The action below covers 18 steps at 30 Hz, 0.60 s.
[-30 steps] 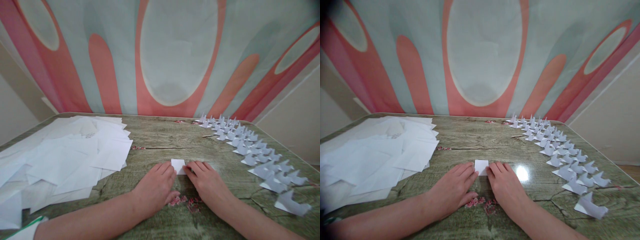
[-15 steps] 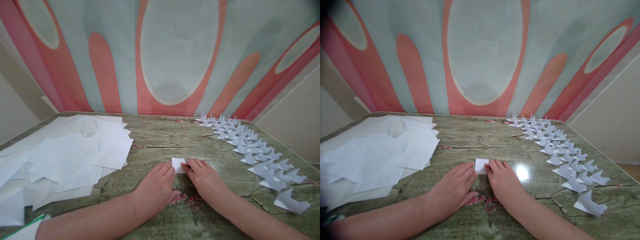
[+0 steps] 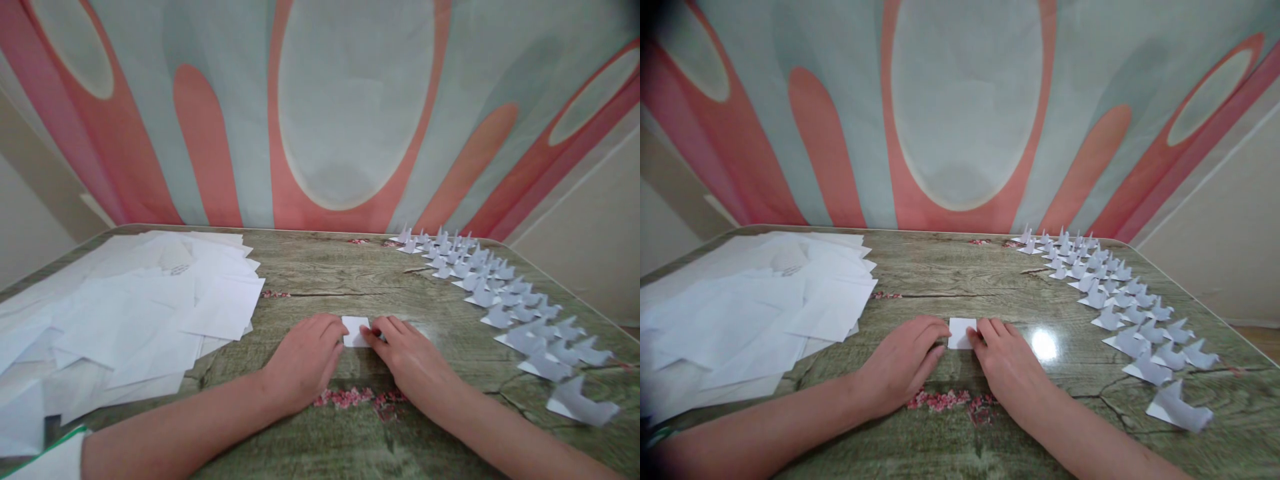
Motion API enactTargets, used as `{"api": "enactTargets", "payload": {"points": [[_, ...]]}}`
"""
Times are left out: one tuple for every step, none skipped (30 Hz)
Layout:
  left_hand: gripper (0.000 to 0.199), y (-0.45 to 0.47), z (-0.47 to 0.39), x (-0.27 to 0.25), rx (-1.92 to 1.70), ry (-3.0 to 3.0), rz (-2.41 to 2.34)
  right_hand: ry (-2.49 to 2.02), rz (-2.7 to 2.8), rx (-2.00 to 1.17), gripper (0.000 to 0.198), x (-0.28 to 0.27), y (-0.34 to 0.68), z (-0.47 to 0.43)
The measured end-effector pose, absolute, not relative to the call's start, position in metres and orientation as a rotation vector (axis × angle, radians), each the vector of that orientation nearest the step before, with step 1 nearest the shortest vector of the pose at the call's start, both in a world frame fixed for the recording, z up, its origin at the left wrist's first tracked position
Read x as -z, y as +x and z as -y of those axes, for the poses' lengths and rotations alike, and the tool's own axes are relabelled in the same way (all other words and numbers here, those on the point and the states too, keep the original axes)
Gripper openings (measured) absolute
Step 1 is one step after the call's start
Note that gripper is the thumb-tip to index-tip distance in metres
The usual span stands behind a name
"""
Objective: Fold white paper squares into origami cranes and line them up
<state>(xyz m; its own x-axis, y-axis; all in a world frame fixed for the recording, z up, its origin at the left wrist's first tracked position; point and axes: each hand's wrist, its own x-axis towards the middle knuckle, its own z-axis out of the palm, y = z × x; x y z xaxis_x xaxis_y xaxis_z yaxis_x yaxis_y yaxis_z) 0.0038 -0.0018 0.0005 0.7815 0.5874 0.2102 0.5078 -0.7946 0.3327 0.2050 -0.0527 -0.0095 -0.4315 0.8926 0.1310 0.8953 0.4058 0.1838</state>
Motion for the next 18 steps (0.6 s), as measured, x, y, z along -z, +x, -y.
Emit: {"api": "enactTargets", "payload": {"points": [[0.027,0.0036,-0.0012,0.0018,-0.491,2.692,-0.843,-1.668,2.62,0.355,0.03,0.0094,0.2045,0.0531],[0.03,0.0035,-0.0037,0.0039,-0.516,2.683,-0.829,-1.663,2.618,0.351,0.03,0.0092,0.2041,0.0535],[0.033,0.0034,-0.0057,0.0057,-0.514,2.685,-0.808,-1.656,2.617,0.347,0.03,0.009,0.2038,0.0538],[0.035,0.0033,-0.0071,0.0071,-0.496,2.694,-0.787,-1.649,2.617,0.344,0.031,0.0089,0.2036,0.0541],[0.036,0.0031,-0.008,0.0082,-0.47,2.706,-0.769,-1.642,2.617,0.341,0.031,0.0089,0.2036,0.0544],[0.036,0.003,-0.0084,0.0089,-0.44,2.718,-0.756,-1.637,2.615,0.339,0.031,0.0092,0.2038,0.0545],[0.036,0.0028,-0.0086,0.0093,-0.414,2.727,-0.75,-1.632,2.609,0.335,0.031,0.0099,0.2042,0.0545],[0.037,0.0027,-0.0085,0.0096,-0.398,2.73,-0.751,-1.625,2.6,0.329,0.032,0.0108,0.2048,0.0545],[0.038,0.0026,-0.0084,0.0098,-0.388,2.729,-0.757,-1.616,2.589,0.318,0.032,0.012,0.2056,0.0544],[0.039,0.0025,-0.0082,0.0098,-0.387,2.724,-0.763,-1.606,2.576,0.305,0.033,0.0133,0.2064,0.0543],[0.039,0.0024,-0.0081,0.0097,-0.39,2.714,-0.77,-1.596,2.563,0.29,0.033,0.0147,0.2071,0.0542],[0.04,0.0024,-0.008,0.0093,-0.397,2.702,-0.773,-1.59,2.546,0.276,0.033,0.016,0.2078,0.0541],[0.039,0.0023,-0.0079,0.0087,-0.412,2.687,-0.774,-1.589,2.527,0.263,0.032,0.0171,0.2082,0.0542],[0.039,0.0023,-0.0078,0.0079,-0.427,2.672,-0.77,-1.594,2.504,0.247,0.032,0.0178,0.2083,0.0543],[0.038,0.0023,-0.0077,0.0069,-0.439,2.657,-0.761,-1.6,2.478,0.228,0.031,0.0182,0.2081,0.0545],[0.038,0.0022,-0.0075,0.0059,-0.454,2.642,-0.751,-1.604,2.45,0.207,0.031,0.0181,0.2075,0.0549],[0.038,0.0022,-0.0073,0.0051,-0.467,2.629,-0.742,-1.608,2.421,0.184,0.032,0.0176,0.2067,0.0553],[0.038,0.0021,-0.007,0.0044,-0.482,2.617,-0.731,-1.611,2.393,0.157,0.032,0.0168,0.2056,0.0558]]}}
